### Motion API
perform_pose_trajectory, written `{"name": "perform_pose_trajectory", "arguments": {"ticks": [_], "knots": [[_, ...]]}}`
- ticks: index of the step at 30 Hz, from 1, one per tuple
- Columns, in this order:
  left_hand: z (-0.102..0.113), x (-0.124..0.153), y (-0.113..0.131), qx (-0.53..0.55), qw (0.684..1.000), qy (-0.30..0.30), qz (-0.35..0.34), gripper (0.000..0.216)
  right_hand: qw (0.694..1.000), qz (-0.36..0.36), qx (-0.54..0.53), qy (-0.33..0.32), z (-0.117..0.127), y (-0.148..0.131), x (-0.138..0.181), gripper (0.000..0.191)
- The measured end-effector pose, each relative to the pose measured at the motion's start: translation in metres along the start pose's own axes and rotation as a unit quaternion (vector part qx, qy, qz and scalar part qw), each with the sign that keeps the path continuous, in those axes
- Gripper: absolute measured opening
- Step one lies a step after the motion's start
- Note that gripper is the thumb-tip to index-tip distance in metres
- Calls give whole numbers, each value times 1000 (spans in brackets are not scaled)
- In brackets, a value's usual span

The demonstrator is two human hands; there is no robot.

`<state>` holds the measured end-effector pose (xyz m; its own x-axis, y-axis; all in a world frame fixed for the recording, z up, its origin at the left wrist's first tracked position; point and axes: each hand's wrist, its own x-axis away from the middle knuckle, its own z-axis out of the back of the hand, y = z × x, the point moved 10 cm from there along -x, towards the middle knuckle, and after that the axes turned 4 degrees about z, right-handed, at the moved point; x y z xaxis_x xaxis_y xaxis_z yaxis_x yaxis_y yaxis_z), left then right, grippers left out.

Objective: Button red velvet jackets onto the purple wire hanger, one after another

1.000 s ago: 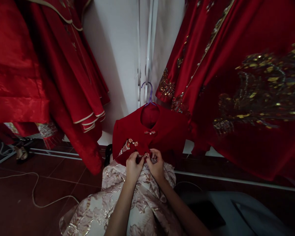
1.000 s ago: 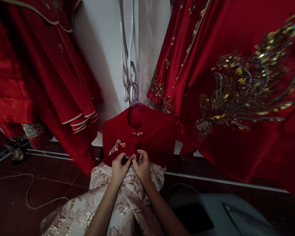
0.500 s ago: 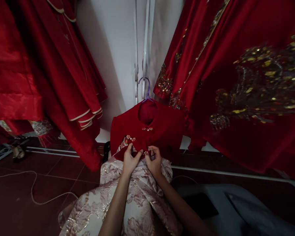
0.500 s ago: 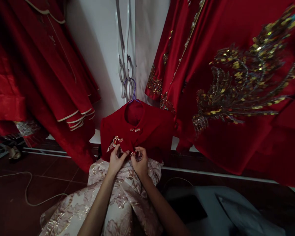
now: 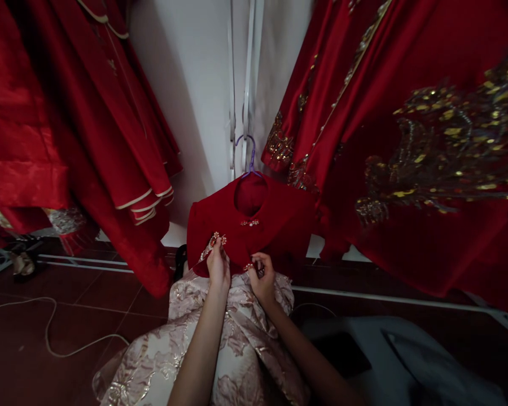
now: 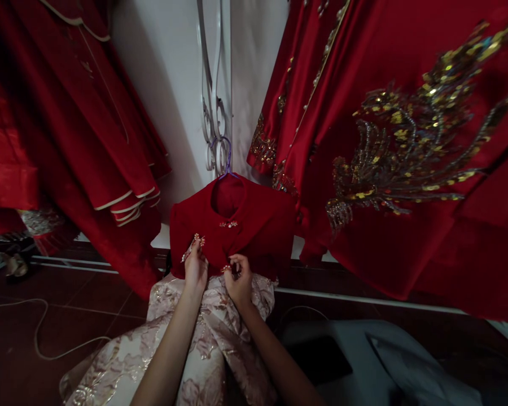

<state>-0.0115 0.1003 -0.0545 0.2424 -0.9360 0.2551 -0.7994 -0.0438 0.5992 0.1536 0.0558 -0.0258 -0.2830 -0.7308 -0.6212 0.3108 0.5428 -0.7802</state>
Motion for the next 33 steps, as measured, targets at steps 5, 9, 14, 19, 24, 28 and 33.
{"name": "perform_pose_trajectory", "arguments": {"ticks": [5,9,14,19,24,28,33], "knots": [[4,-6,5,-33,999,34,-27,16,1000,4,13,0,0,0,0,25],[7,-7,6,-70,997,28,-27,17,1000,5,15,-4,0,1,1,24],[-20,-5,12,-119,991,-53,-27,26,1000,2,10,-4,2,2,2,23],[-100,18,44,-433,844,-200,-245,14,1000,-7,6,-1,3,2,1,21],[-148,43,49,-667,590,-158,-426,16,1000,-15,-5,9,8,3,4,21],[-166,51,39,-733,452,-181,-475,16,1000,-13,-11,22,13,3,6,19],[-174,58,40,-772,319,-231,-500,16,1000,-6,-5,17,13,4,6,17]]}}
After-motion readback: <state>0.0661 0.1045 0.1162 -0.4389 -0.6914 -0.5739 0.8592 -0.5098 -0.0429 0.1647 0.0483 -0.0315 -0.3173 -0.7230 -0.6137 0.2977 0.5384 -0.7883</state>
